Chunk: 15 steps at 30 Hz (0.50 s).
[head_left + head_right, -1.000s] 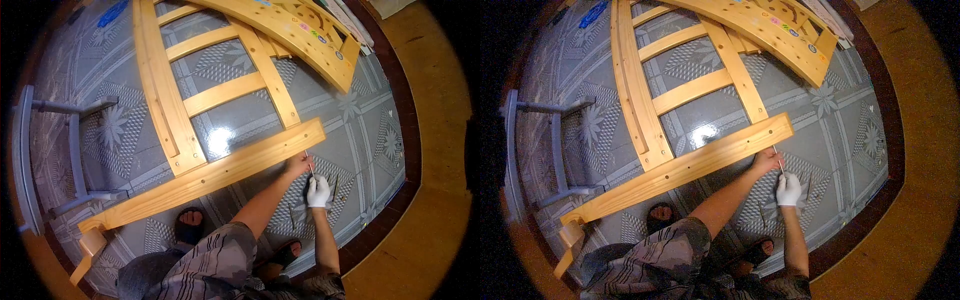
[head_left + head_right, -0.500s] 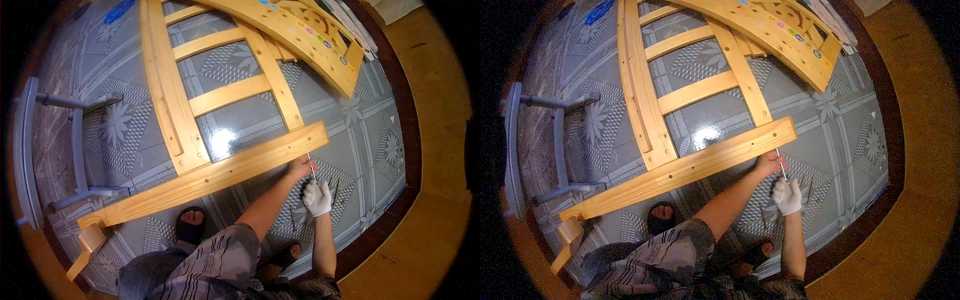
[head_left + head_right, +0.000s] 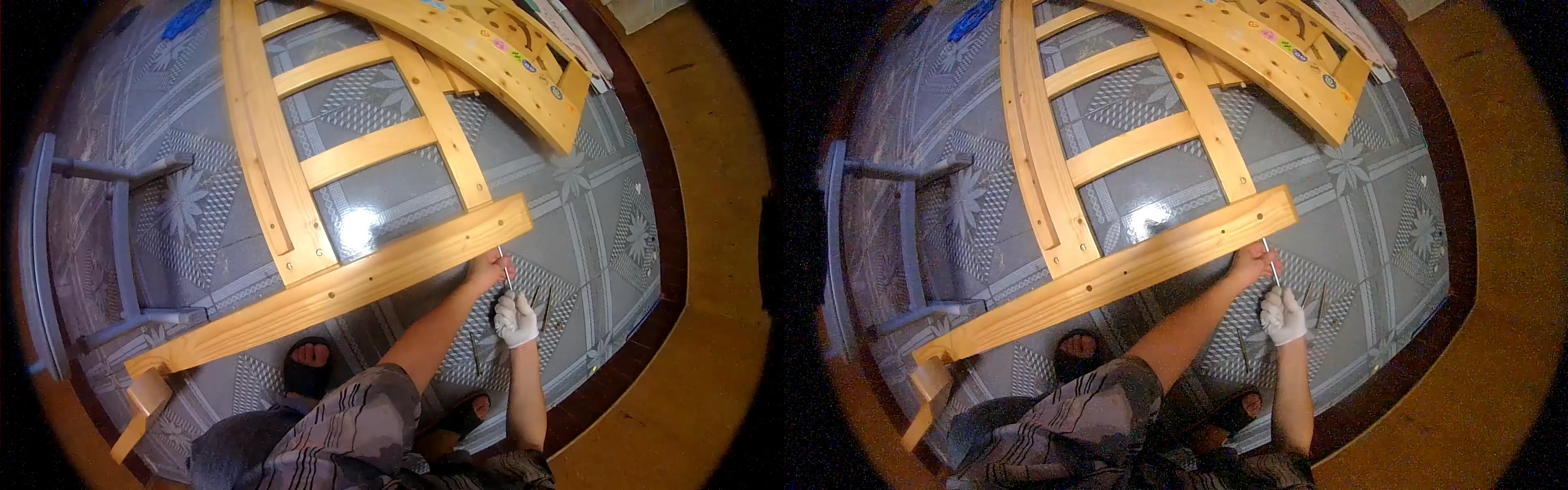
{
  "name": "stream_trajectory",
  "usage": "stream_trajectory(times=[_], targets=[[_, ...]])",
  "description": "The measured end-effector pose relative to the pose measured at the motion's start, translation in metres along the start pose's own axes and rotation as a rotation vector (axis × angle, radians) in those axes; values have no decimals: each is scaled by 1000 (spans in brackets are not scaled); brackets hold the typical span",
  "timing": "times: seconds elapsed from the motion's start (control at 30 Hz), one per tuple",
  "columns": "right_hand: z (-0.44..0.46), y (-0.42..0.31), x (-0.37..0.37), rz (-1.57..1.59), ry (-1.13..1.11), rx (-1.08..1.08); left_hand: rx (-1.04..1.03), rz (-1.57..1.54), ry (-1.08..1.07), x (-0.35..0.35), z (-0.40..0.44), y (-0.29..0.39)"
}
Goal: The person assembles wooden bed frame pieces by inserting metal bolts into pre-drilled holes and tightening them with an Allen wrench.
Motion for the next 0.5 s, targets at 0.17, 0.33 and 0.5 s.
stream_trajectory(times=[0.17, 0.33, 0.5], targets=[[8, -4, 7, -1244, 482, 564, 19, 18, 26, 1, -2, 6], [8, -4, 2, -2108, 402, 1202, 46, 106, 17, 2, -4, 8], [4, -12, -8, -1355, 556, 487, 55, 80, -28, 1, -9, 14]])
Point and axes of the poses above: each hand's wrist, its own z-axis towards the middle knuckle, its own x-axis out of the back of the hand, y = z × x, the point moved 2 cm from there along z, towards the middle knuckle, and after that the axes turned 8 degrees about z, right-handed, at the moved point
